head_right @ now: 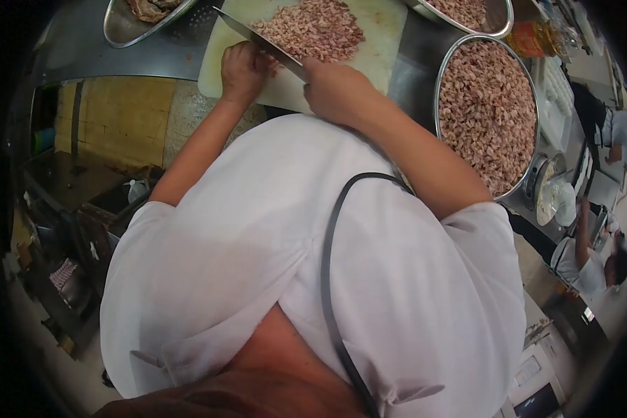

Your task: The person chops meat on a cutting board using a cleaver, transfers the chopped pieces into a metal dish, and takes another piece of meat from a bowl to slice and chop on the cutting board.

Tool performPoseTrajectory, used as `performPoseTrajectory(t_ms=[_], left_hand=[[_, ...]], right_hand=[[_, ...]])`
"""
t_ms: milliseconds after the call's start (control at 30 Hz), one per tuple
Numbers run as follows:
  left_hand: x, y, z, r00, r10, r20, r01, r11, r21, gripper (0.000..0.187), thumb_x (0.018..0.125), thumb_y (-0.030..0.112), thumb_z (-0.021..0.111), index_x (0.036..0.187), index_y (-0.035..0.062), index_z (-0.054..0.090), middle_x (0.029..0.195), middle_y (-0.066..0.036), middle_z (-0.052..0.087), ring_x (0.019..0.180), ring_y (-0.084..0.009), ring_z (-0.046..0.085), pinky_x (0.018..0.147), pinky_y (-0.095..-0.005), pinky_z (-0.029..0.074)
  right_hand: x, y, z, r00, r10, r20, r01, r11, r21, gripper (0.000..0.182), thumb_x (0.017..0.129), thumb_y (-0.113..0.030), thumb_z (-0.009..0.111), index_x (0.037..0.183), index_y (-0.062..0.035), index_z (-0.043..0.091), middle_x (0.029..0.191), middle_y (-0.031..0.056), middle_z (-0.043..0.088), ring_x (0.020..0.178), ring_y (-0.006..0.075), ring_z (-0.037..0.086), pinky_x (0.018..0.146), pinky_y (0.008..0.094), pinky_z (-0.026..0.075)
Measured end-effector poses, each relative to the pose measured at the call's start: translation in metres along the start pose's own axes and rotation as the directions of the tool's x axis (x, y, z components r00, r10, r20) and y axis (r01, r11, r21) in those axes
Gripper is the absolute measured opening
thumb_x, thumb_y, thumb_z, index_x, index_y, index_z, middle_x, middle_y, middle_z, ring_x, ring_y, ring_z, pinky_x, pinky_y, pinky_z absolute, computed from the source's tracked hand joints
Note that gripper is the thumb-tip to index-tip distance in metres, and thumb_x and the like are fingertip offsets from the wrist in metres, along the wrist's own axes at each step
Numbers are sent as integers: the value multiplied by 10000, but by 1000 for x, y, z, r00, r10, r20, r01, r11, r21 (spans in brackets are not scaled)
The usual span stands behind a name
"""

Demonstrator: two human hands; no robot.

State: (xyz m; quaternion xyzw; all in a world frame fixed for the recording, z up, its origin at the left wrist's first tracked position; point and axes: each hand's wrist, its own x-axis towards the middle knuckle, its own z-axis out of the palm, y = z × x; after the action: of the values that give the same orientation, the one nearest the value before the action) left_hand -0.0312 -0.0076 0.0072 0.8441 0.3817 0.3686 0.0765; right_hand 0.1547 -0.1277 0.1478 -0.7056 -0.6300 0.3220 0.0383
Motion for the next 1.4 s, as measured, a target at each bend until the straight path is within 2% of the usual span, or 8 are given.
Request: performPoseTrajectory(t_ms=[200,333,633,867,967,1167,1267,1400], left_hand=[[-5,-4,2,999,39,17,-39,999,18,143,805,63,646,943,33,629,901,-147,650,879,-374,595,800,-470,490],[-4,0,-1,996,-47,-73,43,998,-55,117,819,54,620,934,31,621,895,-152,640,889,-381,597,806,-466,488],[-6,0,-1,1000,-7,-15,7,1000,-4,131,809,77,656,939,65,645,920,-127,656,898,-365,598,823,-470,485],[-8,-6,-2,1000,5,25,-5,1000,-18,112,824,78,645,936,67,645,920,-130,657,880,-374,601,817,-468,487],[-8,-5,0,995,-41,-90,36,998,-52,80,838,79,637,917,70,637,915,-141,651,870,-380,599,809,-466,485],[-11,-3,0,999,-11,-36,13,999,30,83,844,106,656,919,72,646,917,-125,653,879,-368,599,805,-478,479],[-12,-1,2,999,-22,-42,24,999,49,95,833,113,666,920,80,650,922,-111,655,896,-358,598,809,-482,478],[-10,3,-2,999,-40,16,38,995,96,106,823,112,664,926,91,654,930,-109,658,918,-356,597,813,-471,481]], right_hand=[[51,-12,17,994,-62,-94,65,997,31,253,932,-210,586,1097,-25,637,1013,245,717,982,429,689,854,504,533],[51,8,20,984,-107,-145,123,986,108,257,932,-216,600,1094,-21,641,1008,229,720,979,427,687,846,508,530],[-13,2,-12,999,-49,-21,50,999,14,271,920,-177,587,1123,2,615,955,256,711,929,442,684,831,520,527],[54,-4,21,989,-93,-111,97,995,25,264,918,-183,594,1118,-14,630,1008,265,710,979,434,686,849,506,534],[50,9,20,981,-131,-142,141,988,66,247,950,-212,593,1079,-2,603,945,262,698,898,445,674,800,516,515],[-6,13,-6,992,-74,-98,83,993,86,279,941,-241,642,1058,7,590,870,249,689,820,435,664,743,504,497],[-10,9,-12,1000,-10,12,9,998,68,275,918,-227,632,1078,-4,644,985,255,713,946,431,687,840,505,533],[36,3,20,992,-95,-78,99,994,46,269,919,-222,617,1081,-9,639,994,248,715,954,440,686,841,513,532]])
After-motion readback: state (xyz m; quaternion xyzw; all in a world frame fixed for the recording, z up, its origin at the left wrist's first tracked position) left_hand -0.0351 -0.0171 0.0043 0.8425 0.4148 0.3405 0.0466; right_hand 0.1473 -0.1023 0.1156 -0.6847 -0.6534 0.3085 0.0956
